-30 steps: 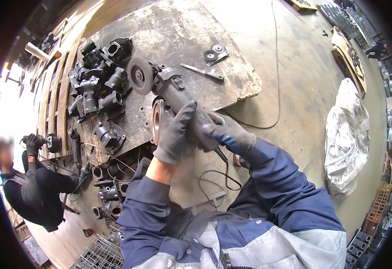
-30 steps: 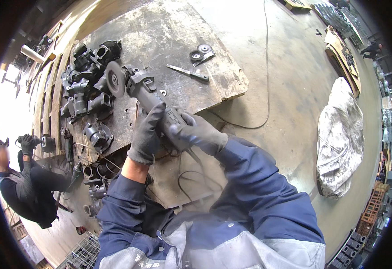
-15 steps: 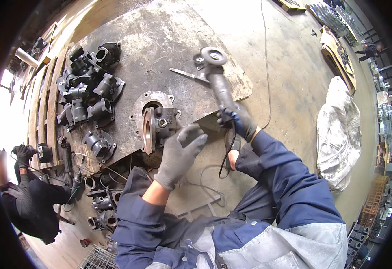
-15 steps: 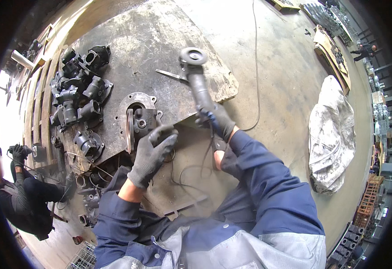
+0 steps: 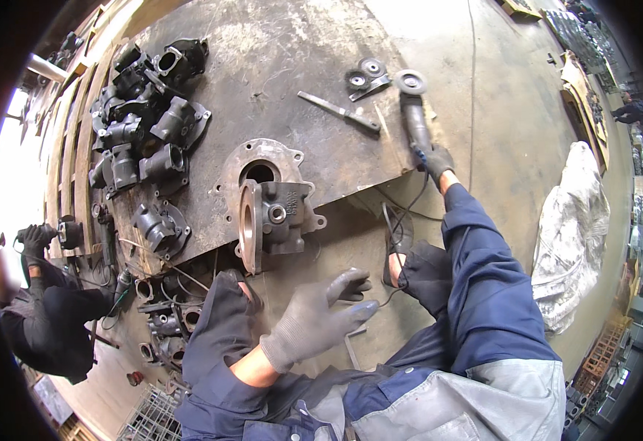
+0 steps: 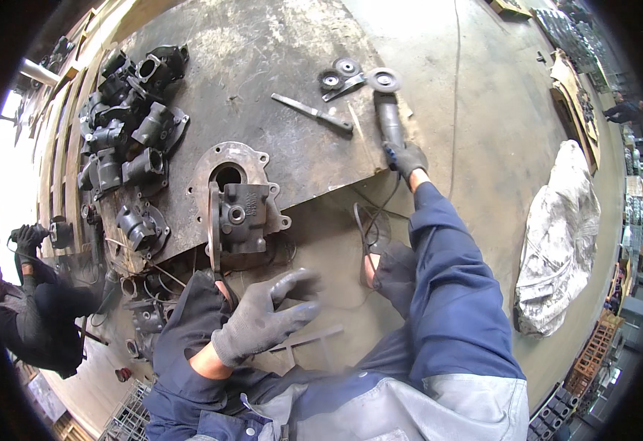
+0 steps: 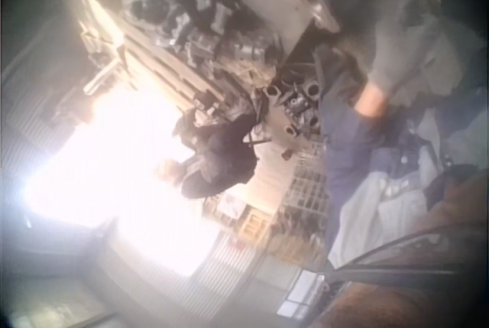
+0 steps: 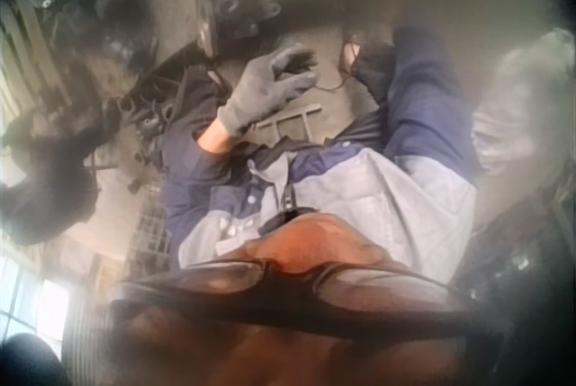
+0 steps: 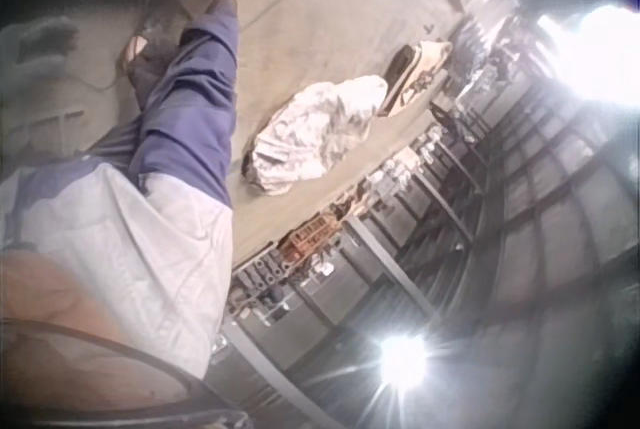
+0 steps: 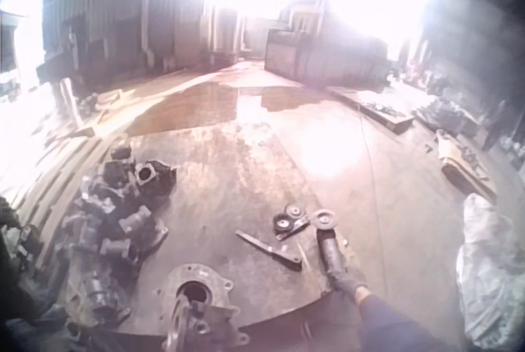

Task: The person sits on the floor and uses an angle grinder to smooth the edges of metal parts. They pick up a part, grind its edges, inspect it, and place it into a wire basket. The process is repeated with another part.

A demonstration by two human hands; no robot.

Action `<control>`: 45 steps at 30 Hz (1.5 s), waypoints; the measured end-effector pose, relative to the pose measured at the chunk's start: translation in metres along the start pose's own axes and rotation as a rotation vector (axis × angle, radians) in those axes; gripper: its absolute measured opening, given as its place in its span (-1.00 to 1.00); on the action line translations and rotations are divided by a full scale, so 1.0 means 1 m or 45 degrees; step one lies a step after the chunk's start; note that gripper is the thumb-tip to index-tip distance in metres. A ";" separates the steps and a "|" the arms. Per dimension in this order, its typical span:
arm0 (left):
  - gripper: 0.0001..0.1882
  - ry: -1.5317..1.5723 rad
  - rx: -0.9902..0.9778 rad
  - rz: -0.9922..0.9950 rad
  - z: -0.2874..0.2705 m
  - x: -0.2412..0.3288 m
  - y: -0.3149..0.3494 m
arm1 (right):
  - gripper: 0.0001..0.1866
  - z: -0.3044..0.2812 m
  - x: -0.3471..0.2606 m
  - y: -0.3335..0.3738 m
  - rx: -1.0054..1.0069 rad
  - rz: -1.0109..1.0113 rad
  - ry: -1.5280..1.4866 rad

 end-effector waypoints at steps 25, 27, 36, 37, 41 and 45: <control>-0.33 -0.259 -0.064 0.208 -0.003 -0.010 0.010 | -0.09 0.089 -0.142 0.038 0.149 -0.805 0.644; -0.33 -0.304 -0.002 0.267 -0.007 -0.013 0.010 | -0.07 0.106 -0.160 0.023 0.092 -0.708 0.752; -0.38 -0.323 0.096 0.374 -0.010 -0.024 0.011 | -0.58 0.153 -0.143 0.021 -0.012 -0.638 0.865; -0.39 -0.368 0.121 0.403 -0.008 -0.025 0.012 | -0.58 0.153 -0.136 0.026 -0.080 -0.659 0.775; -0.49 -0.463 0.184 0.425 0.001 -0.027 0.014 | -0.68 0.134 -0.134 0.059 -0.212 -0.561 0.017; -0.52 -0.353 0.062 0.280 0.008 -0.033 0.019 | -0.60 0.079 -0.183 0.137 -0.970 -0.505 -0.943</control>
Point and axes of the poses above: each hand's wrist, its own y-axis away from the middle knuckle, its own z-axis out of the palm, x = y × z, the point moved 2 cm from there along -y, towards the middle knuckle, and after that the axes turned 3 degrees about z, right-handed, at the moved point
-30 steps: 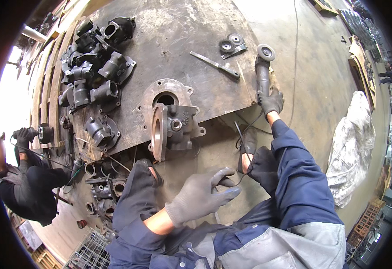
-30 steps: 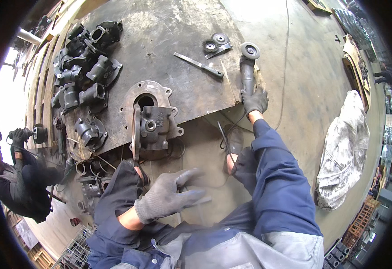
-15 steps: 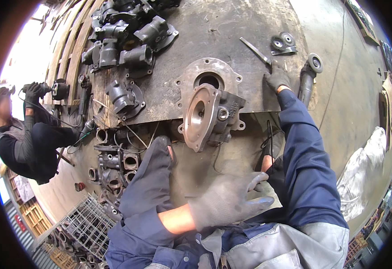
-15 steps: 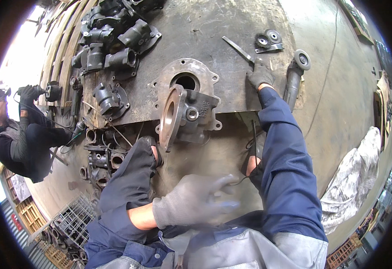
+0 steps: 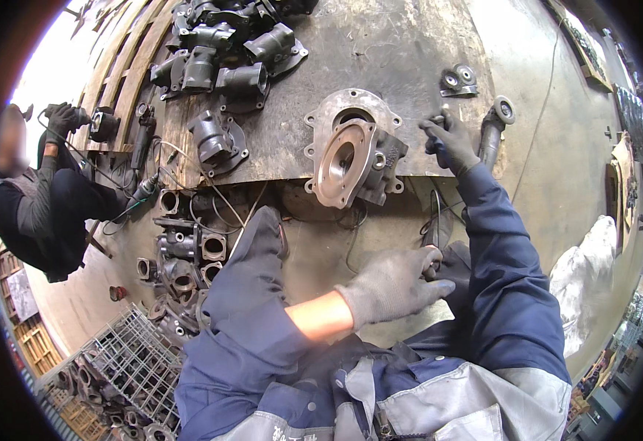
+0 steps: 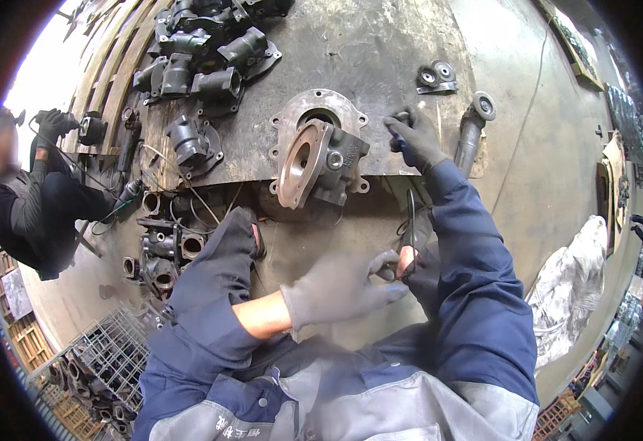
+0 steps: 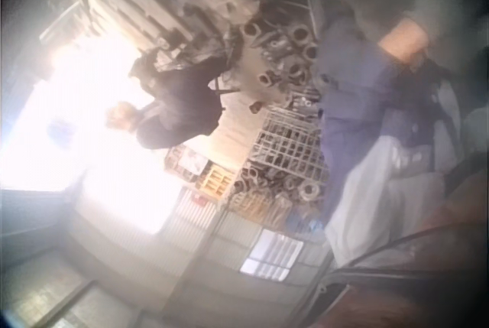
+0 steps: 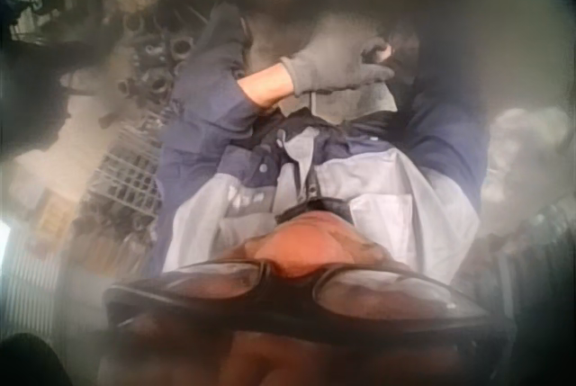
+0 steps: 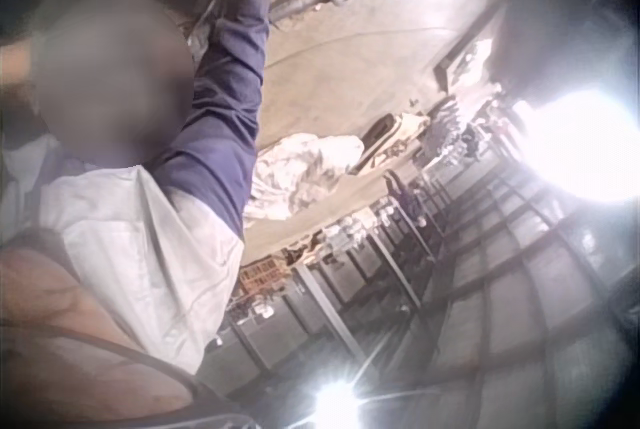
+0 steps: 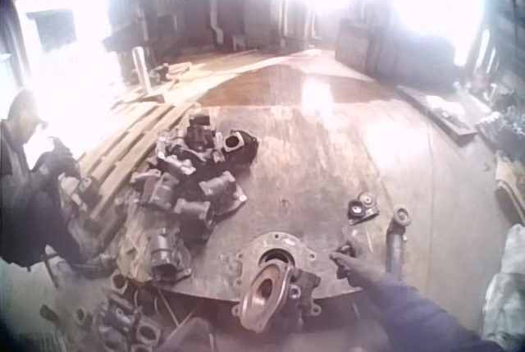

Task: The person sits on the floor and uses an angle grinder to smooth the edges of metal parts. They pick up a part, grind its edges, inspect it, and place it into a wire basket. The process is repeated with another part.

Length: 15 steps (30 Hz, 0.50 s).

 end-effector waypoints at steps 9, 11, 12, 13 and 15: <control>-0.16 0.764 0.254 -0.450 0.030 -0.066 -0.023 | -0.75 0.118 -0.089 0.040 -0.396 0.346 0.524; -0.12 0.893 0.650 -0.495 0.036 -0.090 -0.032 | -0.79 0.116 -0.089 0.033 -0.463 0.386 0.561; -0.15 0.958 0.813 -0.539 0.037 -0.101 -0.037 | -0.81 0.114 -0.088 0.029 -0.442 0.428 0.611; -0.18 0.971 0.935 -0.606 0.035 -0.113 -0.041 | -0.82 0.113 -0.088 0.026 -0.467 0.448 0.618; -0.22 1.101 1.053 -0.439 0.028 -0.128 -0.048 | -0.82 0.112 -0.089 0.023 -0.470 0.499 0.670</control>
Point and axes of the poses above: each hand's wrist, its own y-axis away from the middle knuckle, its own z-axis out of the palm, x = y × z, the point moved 2 cm from there along -y, towards the middle knuckle, and after that the axes turned 3 degrees about z, right-handed, at the moved point
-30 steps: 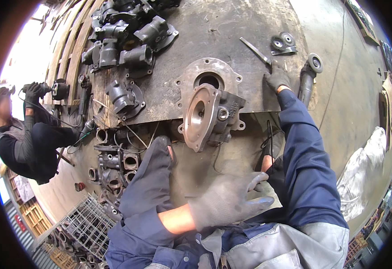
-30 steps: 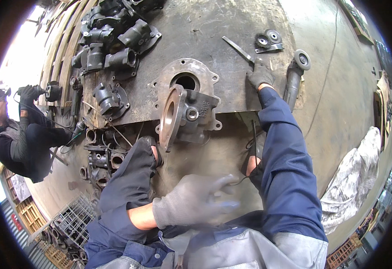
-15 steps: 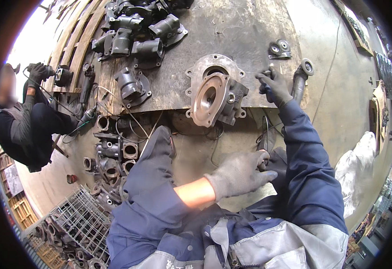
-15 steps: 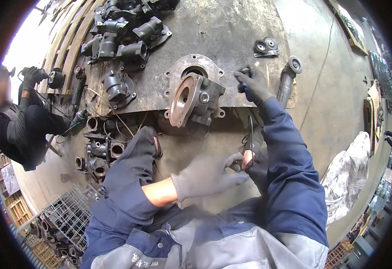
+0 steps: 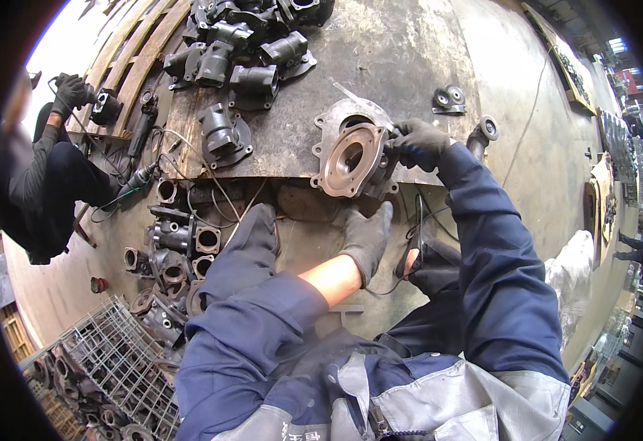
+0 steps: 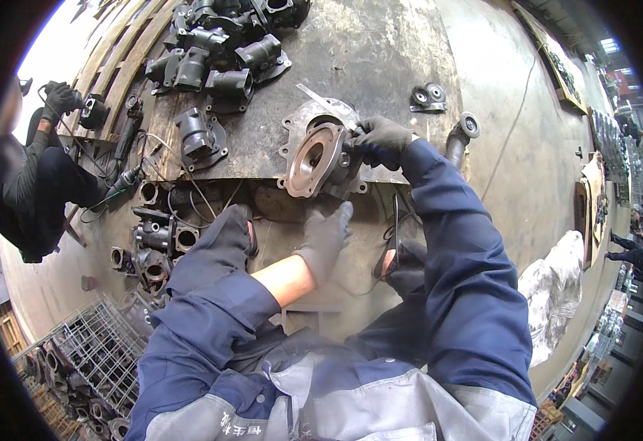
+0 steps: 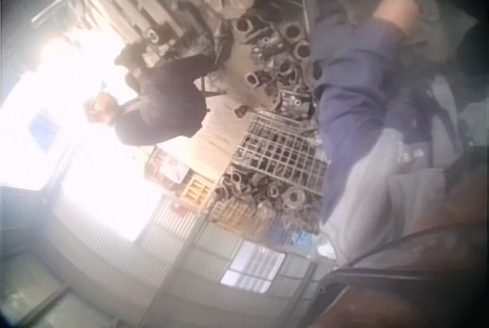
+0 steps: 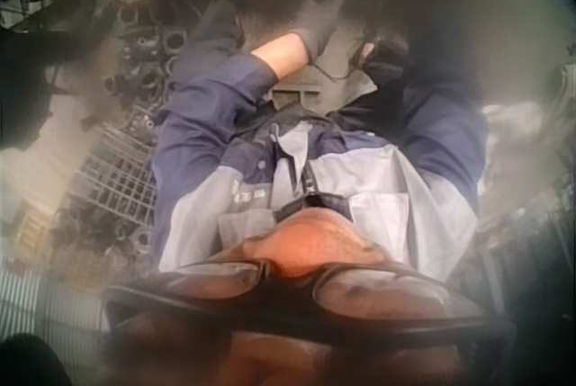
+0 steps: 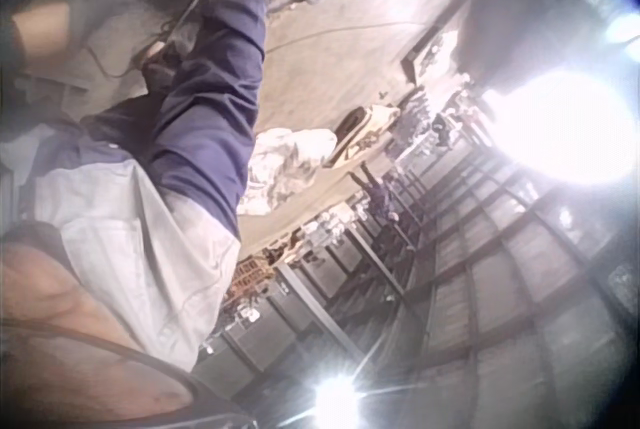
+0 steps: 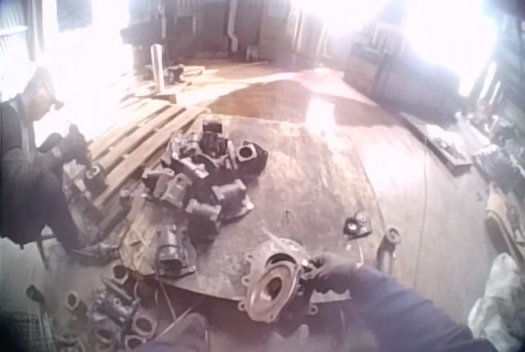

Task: The person sits on the floor and uses an angle grinder to smooth the edges of metal parts. They pick up a part, grind its edges, inspect it, and place it into a wire basket. The process is repeated with another part.

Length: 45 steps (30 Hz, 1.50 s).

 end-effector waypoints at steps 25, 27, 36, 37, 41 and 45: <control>-0.83 0.268 -0.332 0.483 -0.034 0.120 0.037 | -0.77 0.097 0.052 0.159 0.283 -0.209 -0.995; -0.76 0.317 -0.379 0.449 -0.034 0.134 0.036 | -0.84 0.096 0.041 0.163 0.390 -0.232 -1.035; -0.25 1.186 -1.133 0.361 0.017 0.207 0.060 | -0.91 0.106 -0.036 0.196 0.675 -1.128 -0.714; -0.25 0.948 -0.937 0.691 0.018 0.211 0.061 | -0.89 0.112 -0.040 0.195 0.783 -1.254 -0.507; -0.25 0.747 -0.741 0.928 0.007 0.208 0.062 | -0.85 0.130 -0.032 0.189 0.978 -1.246 -0.019; -0.26 0.751 -0.688 0.859 -0.038 0.202 0.065 | -0.54 0.115 0.000 0.210 0.570 -1.185 -0.339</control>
Point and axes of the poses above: each hand's wrist, its own y-axis away from the middle knuckle, its own z-axis out of the palm, x = y × z, the point moved 2 cm from there along -y, towards the middle knuckle, and after that the axes turned 3 degrees about z, right-handed, at the moved point
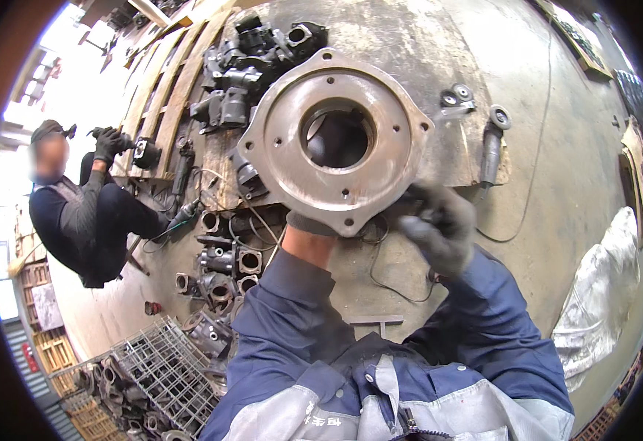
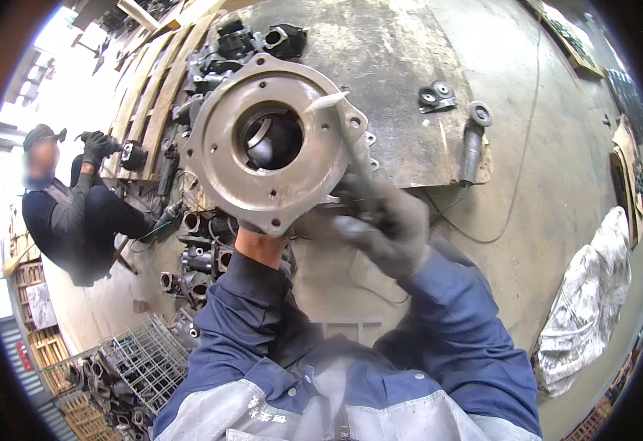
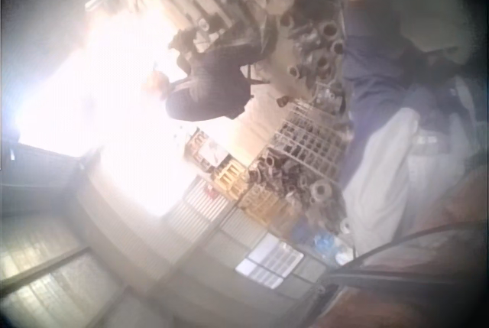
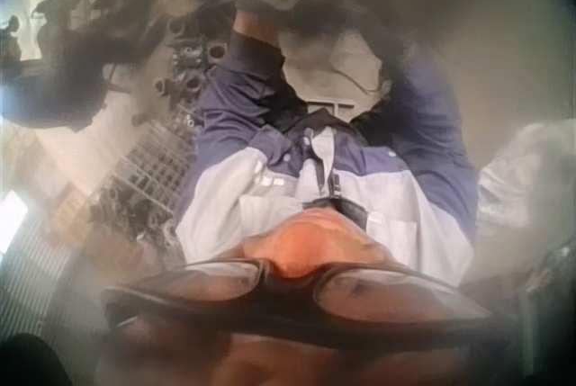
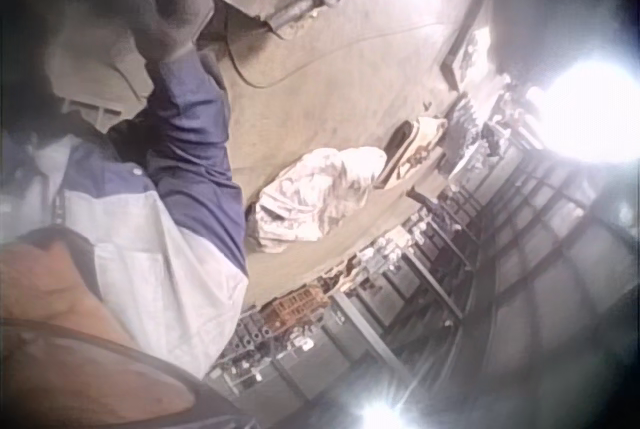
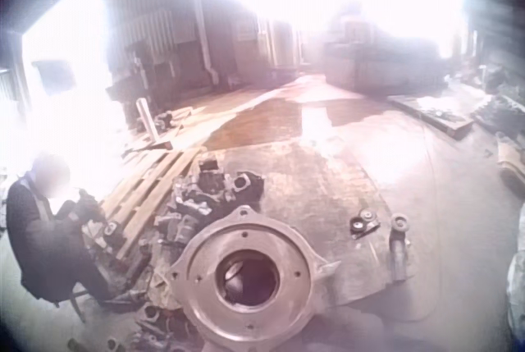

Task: The person sits on the floor and uses an angle grinder to smooth the edges of metal parts. They pick up a part, grind its edges, inspect it, and place it into a wire basket. The process is repeated with another part.

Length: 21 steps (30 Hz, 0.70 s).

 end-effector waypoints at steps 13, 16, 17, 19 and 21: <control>-0.27 0.010 0.084 -0.062 -0.050 0.056 0.050 | -0.55 -0.044 0.035 0.055 -0.719 0.244 0.296; -0.27 0.020 0.069 -0.073 -0.051 0.056 0.043 | -0.45 -0.020 0.031 0.056 -0.722 0.325 0.246; -0.27 0.017 0.063 -0.078 -0.051 0.056 0.041 | -0.41 -0.011 0.029 0.055 -0.723 0.437 0.167; -0.27 0.022 0.050 -0.107 -0.050 0.051 0.039 | -0.34 0.004 0.024 0.046 -0.782 0.371 0.092; -0.27 0.019 0.043 -0.134 -0.047 0.047 0.041 | -0.32 0.017 0.018 0.042 -0.854 0.423 -0.015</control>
Point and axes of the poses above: each hand's wrist, its own y-axis away from the middle knuckle, its own z-axis out of the palm, x = y × z, the point moved 2 cm from there along -y, towards the middle knuckle, and after that the axes turned 3 degrees about z, right-handed, at the moved point
